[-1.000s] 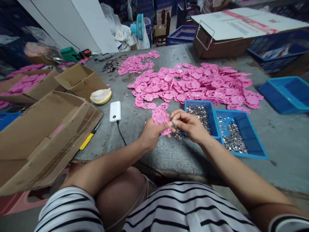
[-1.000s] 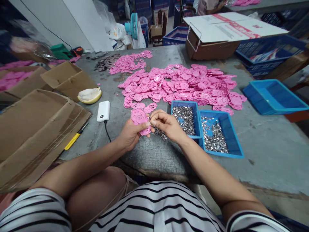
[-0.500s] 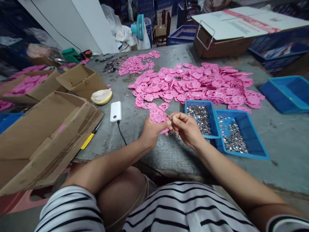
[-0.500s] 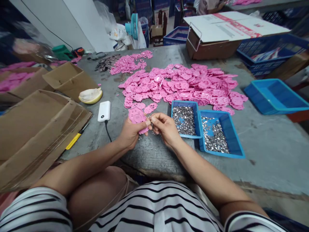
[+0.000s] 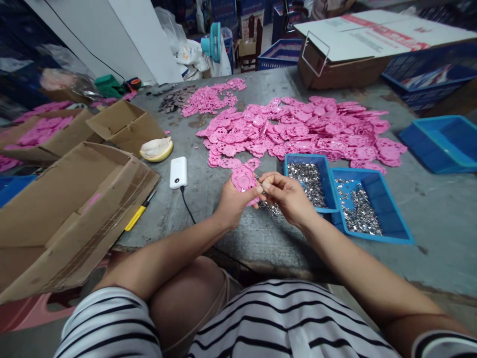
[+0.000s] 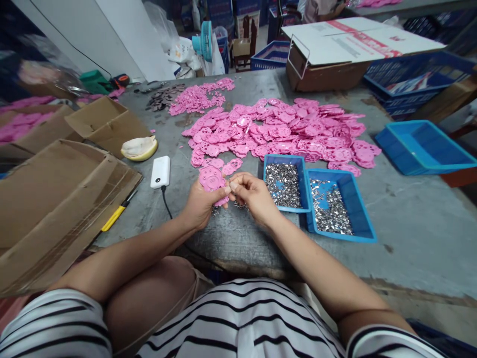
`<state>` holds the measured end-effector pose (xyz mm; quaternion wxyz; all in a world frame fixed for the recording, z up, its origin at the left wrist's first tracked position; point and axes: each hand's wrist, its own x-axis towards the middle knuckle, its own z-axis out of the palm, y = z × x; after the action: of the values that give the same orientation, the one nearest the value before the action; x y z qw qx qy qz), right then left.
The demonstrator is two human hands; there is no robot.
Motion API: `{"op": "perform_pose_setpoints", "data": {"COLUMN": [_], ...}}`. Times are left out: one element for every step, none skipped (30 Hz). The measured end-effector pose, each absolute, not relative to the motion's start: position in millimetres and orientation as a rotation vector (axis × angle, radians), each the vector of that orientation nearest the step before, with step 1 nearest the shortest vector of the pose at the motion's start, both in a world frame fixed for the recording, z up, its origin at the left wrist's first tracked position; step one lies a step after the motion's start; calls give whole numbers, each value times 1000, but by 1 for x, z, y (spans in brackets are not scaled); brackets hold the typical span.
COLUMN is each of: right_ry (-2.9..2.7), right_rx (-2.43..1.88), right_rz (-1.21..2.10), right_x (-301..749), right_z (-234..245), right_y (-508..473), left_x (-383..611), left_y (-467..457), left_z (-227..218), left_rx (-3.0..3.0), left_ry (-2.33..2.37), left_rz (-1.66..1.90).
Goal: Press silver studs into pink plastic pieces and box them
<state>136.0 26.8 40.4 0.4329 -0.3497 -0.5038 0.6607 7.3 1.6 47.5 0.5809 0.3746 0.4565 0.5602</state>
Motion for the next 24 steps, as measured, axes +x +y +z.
{"op": "perform_pose_setpoints", "data": {"right_ry": [-1278, -1303, -1335, -1376, -1430, -1502, -1588, -1683, -1774, -1850, -1910, -1954, -1985, -2009, -2029, -2049, -2069, -2090, -2108, -2123, -2135, -2144, -2151, -2157], "right_rx": [-868, -868, -874, -884, -892, -895, -894, -888, -879, -870, -862, -857, -851, -846, -840, -836, -831, -826, -822, -819, -818, -818, -819, -819], "right_rz": [1653, 1639, 1602, 1545, 1473, 1393, 1311, 1239, 1177, 1121, 1073, 1034, 1004, 983, 969, 962, 963, 970, 981, 994, 1007, 1018, 1027, 1034], "right_x": [137, 139, 141, 144, 146, 149, 151, 153, 155, 156, 158, 158, 159, 159, 160, 160, 160, 161, 161, 161, 162, 162, 162, 163], "right_z": [41, 41, 43, 44, 47, 49, 52, 54, 56, 58, 58, 59, 58, 58, 58, 58, 58, 59, 59, 60, 61, 61, 61, 62], "right_y": [27, 28, 29, 30, 31, 32, 33, 34, 35, 36, 37, 37, 38, 38, 39, 39, 40, 41, 42, 42, 43, 44, 44, 45], "left_x": [7, 7, 7, 7, 8, 8, 8, 9, 9, 10, 10, 10, 11, 11, 11, 11, 11, 11, 11, 11, 10, 10, 10, 10], "left_y": [1, 1, 1, 1, 0, 0, 0, 0, 0, 0, 0, 0, 0, 0, -1, -1, -1, -2, -2, -2, -3, -3, -3, -3], "left_z": [47, 48, 48, 50, 52, 54, 56, 59, 61, 62, 64, 65, 65, 66, 66, 66, 65, 65, 65, 65, 65, 65, 66, 66], "left_rx": [875, 873, 868, 857, 841, 824, 808, 794, 783, 777, 774, 772, 775, 781, 789, 796, 800, 801, 801, 801, 804, 810, 821, 835], "left_ry": [1055, 1036, 1012, 982, 949, 918, 891, 876, 871, 873, 879, 886, 891, 891, 888, 885, 882, 882, 885, 891, 896, 899, 898, 893], "left_rz": [1299, 1291, 1284, 1272, 1253, 1228, 1202, 1178, 1156, 1139, 1128, 1118, 1107, 1099, 1096, 1096, 1097, 1101, 1105, 1109, 1111, 1111, 1109, 1104]}}
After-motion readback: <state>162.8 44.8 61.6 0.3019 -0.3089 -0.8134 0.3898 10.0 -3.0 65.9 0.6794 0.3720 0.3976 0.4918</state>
